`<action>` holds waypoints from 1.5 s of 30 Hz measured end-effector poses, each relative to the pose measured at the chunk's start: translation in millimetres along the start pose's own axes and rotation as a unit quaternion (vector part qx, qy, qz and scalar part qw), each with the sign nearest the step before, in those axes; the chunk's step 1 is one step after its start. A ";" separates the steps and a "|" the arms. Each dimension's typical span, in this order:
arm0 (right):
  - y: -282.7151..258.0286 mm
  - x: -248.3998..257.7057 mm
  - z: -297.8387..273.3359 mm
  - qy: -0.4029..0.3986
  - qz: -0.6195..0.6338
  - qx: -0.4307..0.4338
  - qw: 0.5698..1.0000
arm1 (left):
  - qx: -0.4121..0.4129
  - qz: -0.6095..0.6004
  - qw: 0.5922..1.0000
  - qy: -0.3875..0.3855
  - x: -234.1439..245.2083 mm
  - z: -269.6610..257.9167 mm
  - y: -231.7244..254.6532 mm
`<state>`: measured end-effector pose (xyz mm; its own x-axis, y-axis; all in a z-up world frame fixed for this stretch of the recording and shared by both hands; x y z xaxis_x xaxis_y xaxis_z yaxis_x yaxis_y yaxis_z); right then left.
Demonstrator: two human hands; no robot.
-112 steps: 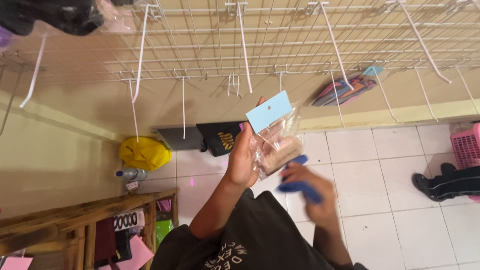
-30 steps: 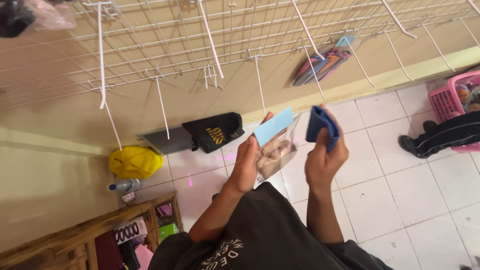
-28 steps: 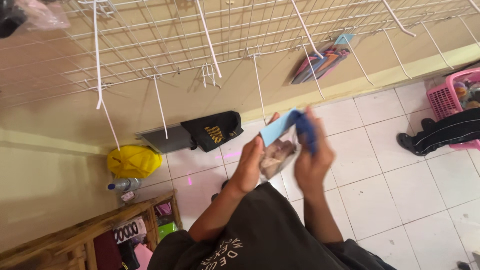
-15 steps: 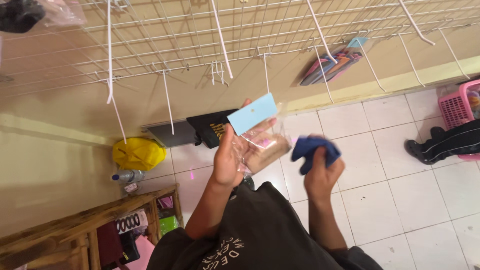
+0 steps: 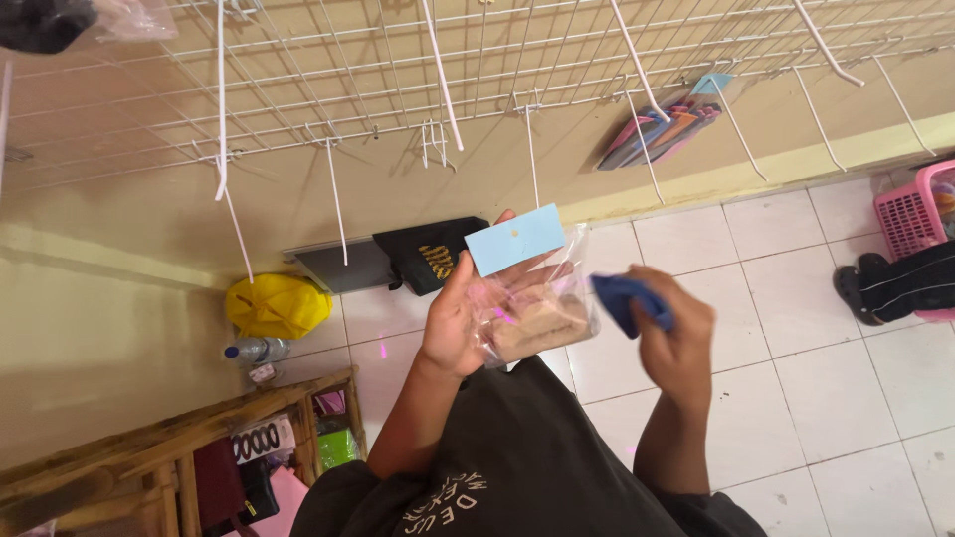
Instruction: The person wipes individual packaged hair accessories with a blue cloth and then hangs them onto a wire display rack.
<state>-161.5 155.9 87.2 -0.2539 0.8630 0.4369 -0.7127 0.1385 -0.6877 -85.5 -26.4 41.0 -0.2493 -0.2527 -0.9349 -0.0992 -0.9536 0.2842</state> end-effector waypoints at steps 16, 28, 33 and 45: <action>-64.2 -60.6 -26.0 -0.074 -0.045 0.184 0.979 | -0.007 0.203 0.978 0.039 -14.5 6.3 -30.1; -67.5 -77.5 -27.8 -0.153 -0.091 0.193 0.965 | 0.016 0.101 0.990 0.096 25.9 4.3 -26.3; -22.1 -43.7 -62.1 -0.042 0.200 0.044 0.978 | -0.054 0.114 0.987 0.101 3.1 -1.1 16.1; -61.1 -81.6 -52.2 -0.087 -0.079 0.152 0.981 | 0.022 0.064 0.996 0.064 16.5 4.3 -64.8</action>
<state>-63.1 102.4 63.3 -0.2146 0.7423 0.6347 -0.9071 0.0895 -0.4113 -87.3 31.9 8.0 -0.1378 -0.3927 -0.9093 -0.1173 -0.9051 0.4087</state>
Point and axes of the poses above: each hand's wrist, its own z-axis towards the middle knuckle, its own x-axis out of the back of the hand, y = z × x, the point moved 8 cm from there along z, towards the middle knuckle, and after that the axes turned 8 degrees about x, right-handed, at the moved point
